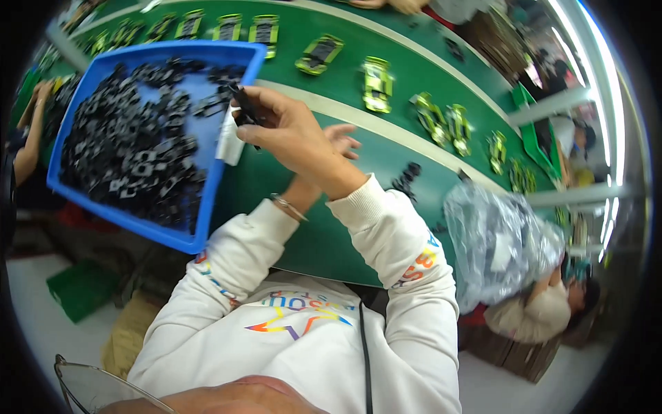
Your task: The person assembles plastic toy car components by hand, taking a plastic chassis and internal components from a tray and attaching them to a toy car body.
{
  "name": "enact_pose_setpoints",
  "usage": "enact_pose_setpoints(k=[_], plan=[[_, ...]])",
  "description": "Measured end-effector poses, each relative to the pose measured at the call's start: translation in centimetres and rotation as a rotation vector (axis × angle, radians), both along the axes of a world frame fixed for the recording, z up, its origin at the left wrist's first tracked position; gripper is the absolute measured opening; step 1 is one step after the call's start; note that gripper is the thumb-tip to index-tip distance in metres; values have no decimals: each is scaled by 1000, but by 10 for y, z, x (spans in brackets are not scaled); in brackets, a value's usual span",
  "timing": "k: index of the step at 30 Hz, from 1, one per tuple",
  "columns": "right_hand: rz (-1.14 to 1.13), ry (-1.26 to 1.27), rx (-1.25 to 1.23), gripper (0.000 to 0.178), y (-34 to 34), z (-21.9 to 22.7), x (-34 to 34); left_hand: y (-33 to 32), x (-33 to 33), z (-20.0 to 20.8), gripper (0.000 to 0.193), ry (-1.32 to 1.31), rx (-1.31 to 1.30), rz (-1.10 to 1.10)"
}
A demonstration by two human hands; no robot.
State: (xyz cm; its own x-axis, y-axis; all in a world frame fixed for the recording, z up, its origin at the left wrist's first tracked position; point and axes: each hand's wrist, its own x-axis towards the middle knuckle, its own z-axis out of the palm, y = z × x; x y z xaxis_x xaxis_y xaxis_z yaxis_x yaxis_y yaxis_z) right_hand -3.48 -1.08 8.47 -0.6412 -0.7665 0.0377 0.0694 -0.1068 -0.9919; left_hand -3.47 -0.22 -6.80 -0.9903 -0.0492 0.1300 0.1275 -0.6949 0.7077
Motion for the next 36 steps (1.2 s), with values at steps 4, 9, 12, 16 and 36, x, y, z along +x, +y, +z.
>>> enact_pose_setpoints(k=[4, 9, 12, 16, 36], plan=[[-121, 33, 23, 34, 100, 10, 6, 3, -26, -9, 36, 77, -258, 334], [-506, 197, 138, 23, 195, 7, 26, 17, -85, 34, 39, -2, -592, 495], [-661, 72, 209, 24, 236, 5, 32, 19, -134, 49, 54, -137, -999, 633], [-786, -131, 191, 30, 256, 10, 29, 11, -175, 43, 44, -261, -1487, 512], [-689, 399, 26, 32, 176, -21, 4, -1, 24, 79, 35, -378, 31, -34]])
